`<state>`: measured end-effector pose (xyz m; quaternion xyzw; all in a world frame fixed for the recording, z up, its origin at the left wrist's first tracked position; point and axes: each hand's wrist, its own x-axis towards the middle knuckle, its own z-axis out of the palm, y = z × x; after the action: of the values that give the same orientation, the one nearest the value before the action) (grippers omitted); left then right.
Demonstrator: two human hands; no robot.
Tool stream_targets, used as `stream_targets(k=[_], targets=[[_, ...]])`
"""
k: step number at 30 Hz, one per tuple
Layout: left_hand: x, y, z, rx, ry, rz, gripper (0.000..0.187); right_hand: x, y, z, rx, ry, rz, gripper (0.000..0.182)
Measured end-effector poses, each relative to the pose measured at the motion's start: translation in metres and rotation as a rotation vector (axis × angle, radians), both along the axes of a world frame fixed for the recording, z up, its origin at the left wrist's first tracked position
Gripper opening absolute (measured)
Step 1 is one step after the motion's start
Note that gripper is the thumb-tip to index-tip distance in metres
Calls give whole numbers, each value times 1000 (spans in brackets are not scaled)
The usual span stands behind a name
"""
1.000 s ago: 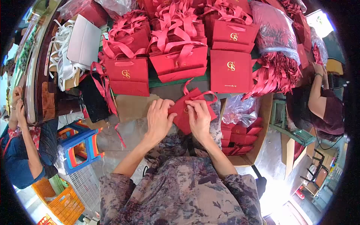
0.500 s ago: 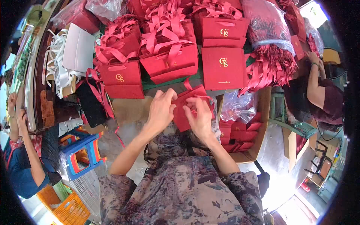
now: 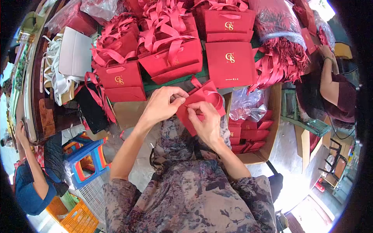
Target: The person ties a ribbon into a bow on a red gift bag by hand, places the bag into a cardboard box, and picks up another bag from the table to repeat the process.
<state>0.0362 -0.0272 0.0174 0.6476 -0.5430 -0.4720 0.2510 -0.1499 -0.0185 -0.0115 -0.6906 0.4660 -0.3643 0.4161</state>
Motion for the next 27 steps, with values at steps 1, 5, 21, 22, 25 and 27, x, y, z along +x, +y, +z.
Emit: stream_targets(k=[1,5,21,22,25,27], targets=[[0,0,3,-8,-8,-3,18,0,0,1,32,5,-17,9],[-1,-3,11,50,-25,-9,18,-2,0,-2,152,-5,-51,9],[-4,-4,17,54,17,3,17,-3,-6,7,174,-38,-11,10],[-4,-4,20,91,-20,-10,17,-2,-7,7,160,-16,-6,10],[-11,3,10,-130,-35,9,16,-1,-10,12,120,56,14,10],[-16,6,11,-185,-136,12,15,2,-14,11,141,66,12,11]])
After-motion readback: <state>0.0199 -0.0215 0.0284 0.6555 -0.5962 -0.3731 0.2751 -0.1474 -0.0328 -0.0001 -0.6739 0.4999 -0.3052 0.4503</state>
